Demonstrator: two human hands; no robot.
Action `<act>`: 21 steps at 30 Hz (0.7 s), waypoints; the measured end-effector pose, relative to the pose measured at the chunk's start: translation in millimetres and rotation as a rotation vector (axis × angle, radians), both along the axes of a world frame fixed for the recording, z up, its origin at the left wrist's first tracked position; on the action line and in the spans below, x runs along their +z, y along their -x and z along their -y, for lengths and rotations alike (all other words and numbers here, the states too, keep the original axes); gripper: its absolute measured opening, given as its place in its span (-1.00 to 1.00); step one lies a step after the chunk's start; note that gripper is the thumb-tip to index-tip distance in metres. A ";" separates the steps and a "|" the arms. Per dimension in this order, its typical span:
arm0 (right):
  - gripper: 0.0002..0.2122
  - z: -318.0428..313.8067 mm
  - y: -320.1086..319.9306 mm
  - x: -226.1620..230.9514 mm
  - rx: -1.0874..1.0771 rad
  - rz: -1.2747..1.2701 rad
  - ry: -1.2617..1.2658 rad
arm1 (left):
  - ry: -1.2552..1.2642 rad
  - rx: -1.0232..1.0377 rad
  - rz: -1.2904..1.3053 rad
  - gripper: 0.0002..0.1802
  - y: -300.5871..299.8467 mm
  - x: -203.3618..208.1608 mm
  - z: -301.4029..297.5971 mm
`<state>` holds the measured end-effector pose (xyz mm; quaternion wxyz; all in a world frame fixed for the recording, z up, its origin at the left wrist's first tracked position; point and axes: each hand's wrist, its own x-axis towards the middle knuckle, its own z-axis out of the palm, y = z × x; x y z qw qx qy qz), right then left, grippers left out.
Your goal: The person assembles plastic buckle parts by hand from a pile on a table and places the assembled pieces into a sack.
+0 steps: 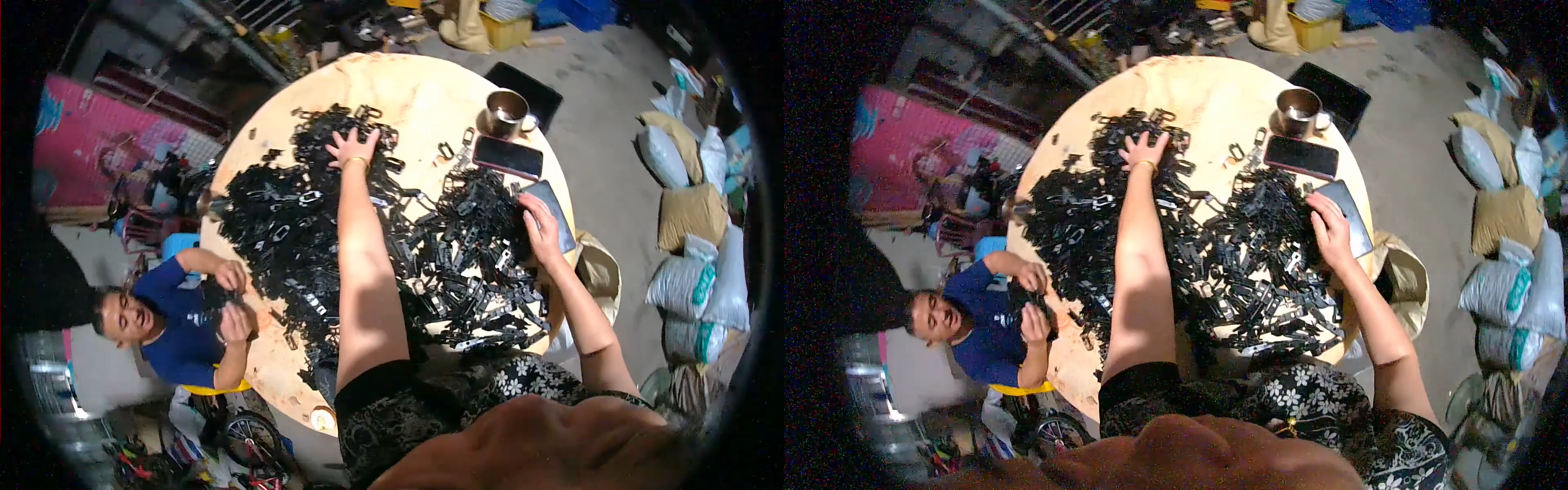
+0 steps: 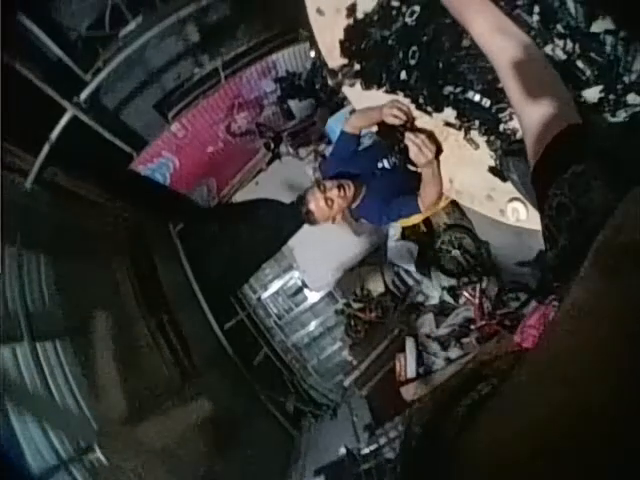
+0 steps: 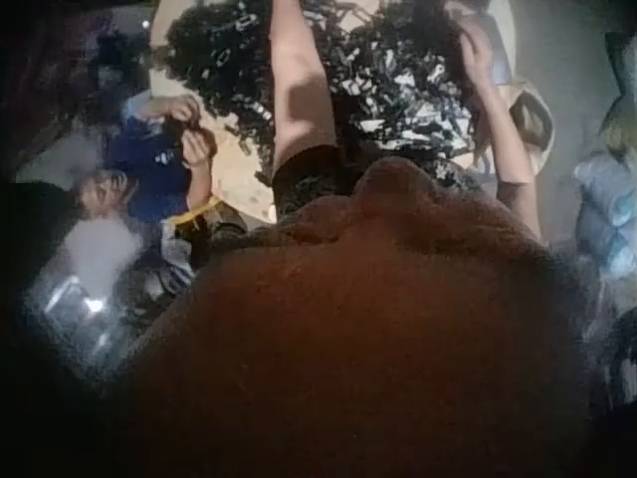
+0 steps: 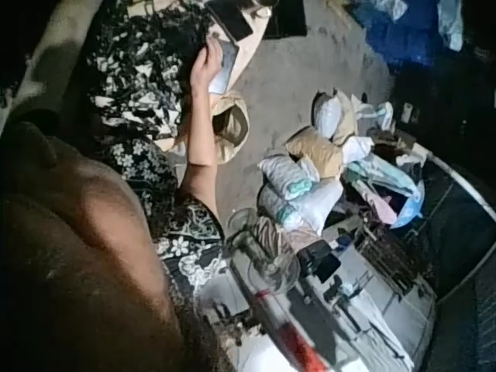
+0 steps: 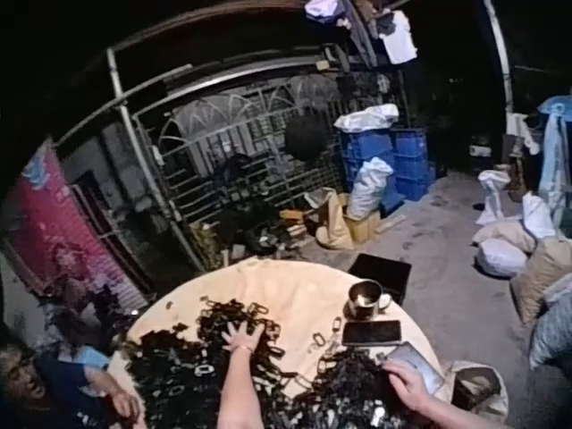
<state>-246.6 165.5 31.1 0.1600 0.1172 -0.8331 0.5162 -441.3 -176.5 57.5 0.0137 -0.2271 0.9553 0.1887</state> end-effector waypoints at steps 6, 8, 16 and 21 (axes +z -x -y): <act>-0.60 8.2 -21.3 -5.4 -0.038 0.121 -0.332 | 0.130 -0.158 0.039 -0.30 -2.3 -6.4 -16.6; -0.56 12.3 -23.2 -6.6 -0.048 0.127 -0.324 | 0.114 -0.204 0.058 -0.32 -10.9 -1.7 -22.5; -0.57 26.4 -61.0 -24.0 -0.048 0.083 -0.199 | 0.091 -0.389 0.116 -0.35 -88.3 -6.8 -72.2; -0.64 47.9 -73.4 -28.4 -0.095 0.080 -0.043 | 0.042 -0.498 0.026 -0.39 -127.1 -14.4 -80.8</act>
